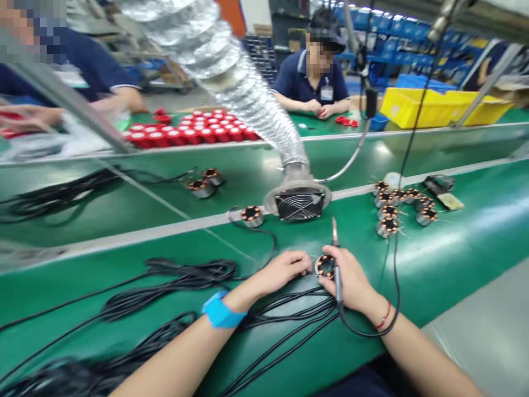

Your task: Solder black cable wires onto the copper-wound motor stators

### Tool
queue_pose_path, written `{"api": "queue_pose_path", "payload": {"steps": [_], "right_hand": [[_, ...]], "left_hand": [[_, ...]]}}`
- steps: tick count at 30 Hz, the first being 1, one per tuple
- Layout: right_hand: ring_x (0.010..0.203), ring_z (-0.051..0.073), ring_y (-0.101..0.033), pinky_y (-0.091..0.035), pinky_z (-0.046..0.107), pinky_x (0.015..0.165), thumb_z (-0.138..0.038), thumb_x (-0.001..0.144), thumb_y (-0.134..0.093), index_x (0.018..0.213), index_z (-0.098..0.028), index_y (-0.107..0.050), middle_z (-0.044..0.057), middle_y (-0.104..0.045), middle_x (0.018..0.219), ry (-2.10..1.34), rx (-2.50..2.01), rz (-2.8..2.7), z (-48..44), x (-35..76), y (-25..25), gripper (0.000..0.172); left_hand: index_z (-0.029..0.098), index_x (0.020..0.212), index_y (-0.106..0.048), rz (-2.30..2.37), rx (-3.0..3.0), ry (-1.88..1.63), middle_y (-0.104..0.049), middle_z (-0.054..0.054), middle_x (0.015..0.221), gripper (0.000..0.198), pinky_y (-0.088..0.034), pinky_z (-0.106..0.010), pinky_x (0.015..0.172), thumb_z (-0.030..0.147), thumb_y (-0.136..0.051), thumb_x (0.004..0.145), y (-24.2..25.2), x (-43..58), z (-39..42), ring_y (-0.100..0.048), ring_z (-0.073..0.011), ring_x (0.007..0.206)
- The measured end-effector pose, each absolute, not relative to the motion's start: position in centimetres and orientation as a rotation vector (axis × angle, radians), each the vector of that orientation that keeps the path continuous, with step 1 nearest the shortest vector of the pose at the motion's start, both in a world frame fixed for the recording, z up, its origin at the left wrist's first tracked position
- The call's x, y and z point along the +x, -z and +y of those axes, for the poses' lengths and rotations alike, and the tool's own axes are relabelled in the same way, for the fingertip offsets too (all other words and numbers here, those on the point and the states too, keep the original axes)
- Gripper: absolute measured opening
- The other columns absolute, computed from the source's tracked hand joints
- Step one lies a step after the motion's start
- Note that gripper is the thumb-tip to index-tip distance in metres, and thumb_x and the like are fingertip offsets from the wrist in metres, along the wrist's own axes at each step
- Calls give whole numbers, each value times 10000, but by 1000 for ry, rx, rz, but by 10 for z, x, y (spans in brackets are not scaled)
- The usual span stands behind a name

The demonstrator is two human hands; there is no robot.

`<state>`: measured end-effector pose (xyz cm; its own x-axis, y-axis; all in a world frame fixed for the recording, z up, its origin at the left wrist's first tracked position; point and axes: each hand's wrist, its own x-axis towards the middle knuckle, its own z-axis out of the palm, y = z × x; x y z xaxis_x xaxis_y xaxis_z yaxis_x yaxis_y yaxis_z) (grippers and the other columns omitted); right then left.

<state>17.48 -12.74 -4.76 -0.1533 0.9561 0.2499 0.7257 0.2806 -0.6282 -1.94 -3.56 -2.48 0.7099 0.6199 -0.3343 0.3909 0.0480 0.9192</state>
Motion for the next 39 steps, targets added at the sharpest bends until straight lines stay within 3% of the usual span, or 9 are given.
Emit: {"api": "queue_pose_path", "payload": {"steps": [5, 9, 12, 15, 18, 27, 31, 36, 39], "right_hand": [[1059, 236, -585, -490, 425, 942, -218, 752, -701, 1314, -225, -433, 91, -626, 1141, -532, -1457, -2062, -128, 169, 41, 623], [1023, 251, -591, -492, 428, 899, -264, 738, -747, 1306, -208, -440, 101, -638, 1120, -554, -1466, -2080, -127, 165, 39, 648], [1036, 265, -584, -478, 444, 898, -295, 749, -748, 1312, -203, -429, 117, -629, 1149, -530, -1530, -2032, -126, 165, 39, 653], [1042, 268, -581, -472, 443, 891, -307, 749, -749, 1316, -207, -426, 118, -629, 1148, -512, -1570, -2000, -125, 167, 40, 660], [1031, 264, -583, -472, 441, 882, -322, 750, -745, 1319, -213, -429, 114, -633, 1136, -503, -1580, -1990, -126, 168, 42, 660], [984, 251, -589, -490, 423, 870, -336, 755, -743, 1307, -190, -443, 103, -638, 1107, -426, -1564, -1991, -127, 172, 48, 646], [970, 249, -599, -503, 424, 858, -339, 779, -715, 1297, -190, -464, 107, -642, 1093, -425, -1523, -2008, -130, 175, 47, 595], [1058, 293, -586, -476, 500, 915, -334, 851, -628, 1308, -161, -454, 153, -623, 1163, -511, -1464, -1947, -131, 183, 51, 519], [1067, 290, -601, -492, 493, 915, -391, 852, -630, 1318, -181, -439, 135, -633, 1179, -395, -1460, -1926, -126, 191, 56, 544]], "left_hand": [[141, 677, -549, 805, 1320, -220, -435, 34, 581, 478, -171, -217, 490, 612, -620, 714, 29, -19, -32, -291, -67, 511], [142, 745, -554, 881, 1258, -288, -371, 59, 574, 471, -142, -223, 499, 611, -586, 763, 21, -15, -39, -218, -61, 502], [160, 820, -548, 943, 1400, -251, -410, 46, 645, 495, -202, -221, 512, 652, -499, 806, 13, -15, -41, -264, -80, 542], [175, 725, -480, 884, 1640, -130, -408, 39, 672, 508, -299, -227, 595, 679, -495, 787, 8, -18, -40, -337, -111, 641], [178, 670, -435, 841, 1735, -33, -385, 39, 658, 499, -318, -239, 642, 658, -473, 800, 6, -21, -40, -354, -123, 670], [166, 767, -575, 826, 1730, -141, -534, 3, 736, 388, -380, -265, 734, 529, -467, 853, 10, -26, -37, -469, -149, 750], [141, 786, -673, 784, 1536, -131, -577, -17, 670, 384, -329, -249, 613, 502, -544, 812, 17, -23, -37, -461, -126, 647], [121, 837, -644, 784, 1248, -253, -486, 27, 640, 444, -169, -223, 491, 555, -622, 743, 23, -13, -47, -296, -54, 504], [136, 923, -609, 800, 1335, -287, -502, 33, 691, 433, -243, -203, 518, 542, -615, 774, 21, -14, -46, -355, -58, 549]]}}
